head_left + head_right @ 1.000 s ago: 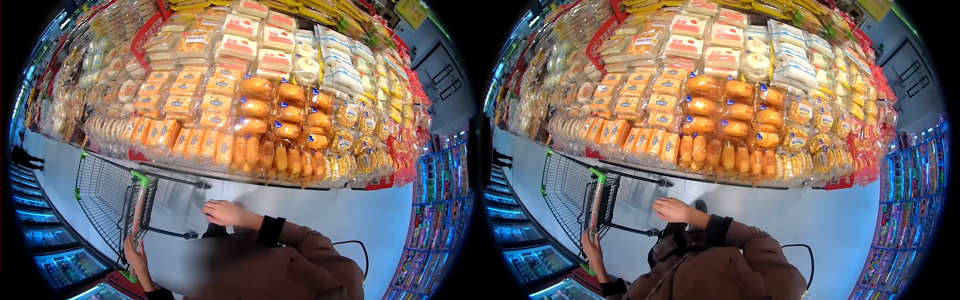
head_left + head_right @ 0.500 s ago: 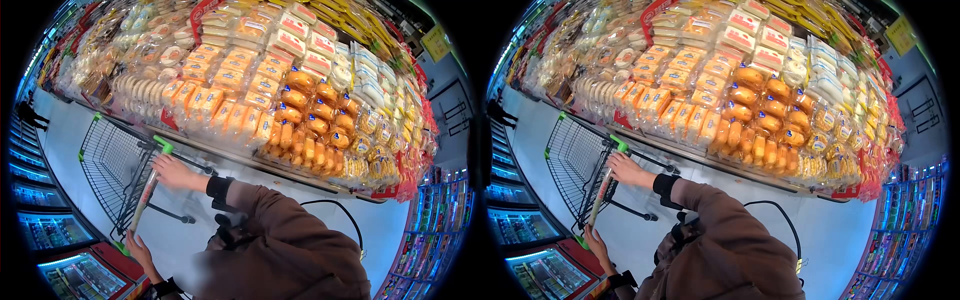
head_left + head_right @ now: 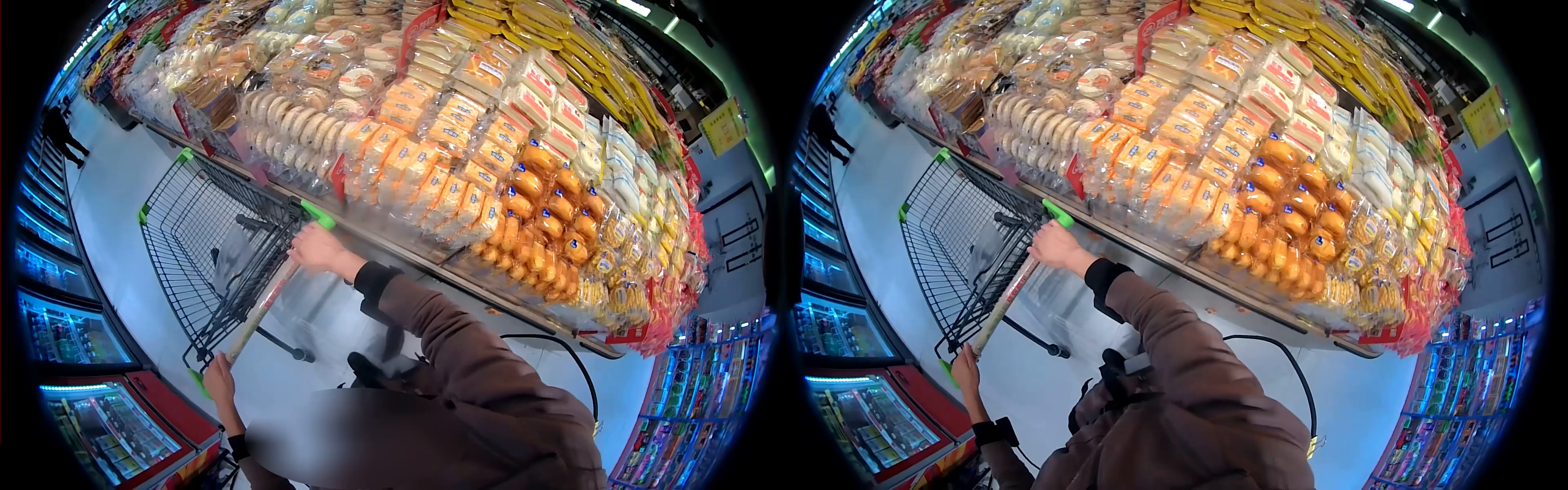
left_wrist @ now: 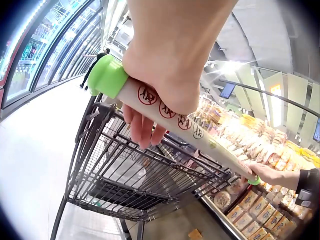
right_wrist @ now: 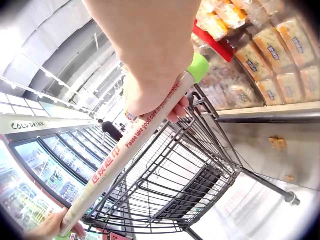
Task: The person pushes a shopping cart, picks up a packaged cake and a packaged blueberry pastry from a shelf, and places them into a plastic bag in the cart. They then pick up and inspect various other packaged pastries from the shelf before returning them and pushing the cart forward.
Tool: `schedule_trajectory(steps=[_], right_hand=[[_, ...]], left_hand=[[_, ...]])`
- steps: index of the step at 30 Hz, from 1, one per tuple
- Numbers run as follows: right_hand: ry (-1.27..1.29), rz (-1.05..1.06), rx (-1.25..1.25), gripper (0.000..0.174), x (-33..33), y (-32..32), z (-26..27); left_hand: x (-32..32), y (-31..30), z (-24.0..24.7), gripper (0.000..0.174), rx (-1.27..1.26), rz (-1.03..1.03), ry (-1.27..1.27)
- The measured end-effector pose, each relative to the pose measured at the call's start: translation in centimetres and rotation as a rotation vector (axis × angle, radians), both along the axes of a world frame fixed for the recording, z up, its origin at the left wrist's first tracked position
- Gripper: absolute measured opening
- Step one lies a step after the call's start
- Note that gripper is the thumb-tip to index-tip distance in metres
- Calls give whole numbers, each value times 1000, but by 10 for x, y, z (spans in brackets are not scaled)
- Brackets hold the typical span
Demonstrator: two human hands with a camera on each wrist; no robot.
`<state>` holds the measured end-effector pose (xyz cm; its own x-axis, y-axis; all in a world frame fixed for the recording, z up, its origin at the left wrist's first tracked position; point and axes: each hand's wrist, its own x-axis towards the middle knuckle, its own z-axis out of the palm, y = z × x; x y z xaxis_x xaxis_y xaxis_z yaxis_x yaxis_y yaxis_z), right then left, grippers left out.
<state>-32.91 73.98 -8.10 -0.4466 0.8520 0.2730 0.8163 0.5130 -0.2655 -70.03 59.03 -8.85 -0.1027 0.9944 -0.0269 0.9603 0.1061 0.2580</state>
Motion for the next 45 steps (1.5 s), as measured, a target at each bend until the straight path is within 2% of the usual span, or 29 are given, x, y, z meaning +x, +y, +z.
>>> schedule_trajectory(steps=[3, 6, 8, 10, 12, 13, 15, 27, 30, 33, 36, 39, 45], right_hand=[[-141, -28, -146, 49, -14, 8, 5], [-257, -60, -328, 46, -27, 13, 18], [-292, -33, -346, 44, -30, 19, 22], [-284, 1, -287, 42, -30, 20, 18], [-228, -75, -201, 42, -32, 19, 11], [-214, -71, -153, 41, -33, 18, 8], [-192, -65, -66, 41, -32, 16, 5], [-137, -65, -57, 40, -49, 46, 1], [-61, 42, 182, 37, -52, 61, -16], [41, 30, 248, 35, -63, 76, -15], [37, -12, 151, 35, -75, 93, -12], [68, 10, 123, 35, -86, 113, -23], [63, 6, 62, 36, -113, 145, -13]], left_hand=[[-6, 17, 6, 60, -238, 40, -99], [0, 25, 20, 69, -402, 65, -198], [-1, 26, 20, 69, -413, 107, -143], [1, 25, 23, 67, -354, 85, -102], [0, 23, 18, 65, -248, 41, -58], [2, 24, 25, 62, -273, 52, -89], [-7, 24, 8, 60, -240, 60, -56], [-9, 47, 23, 57, -186, 91, 52], [-16, 62, 22, 56, -171, 99, 67], [-24, 74, 20, 54, -149, 123, 73], [-34, 88, 18, 52, -118, 143, 72], [-47, 104, 13, 51, -97, 160, 83], [-78, 135, 2, 50, -61, 174, 101]])
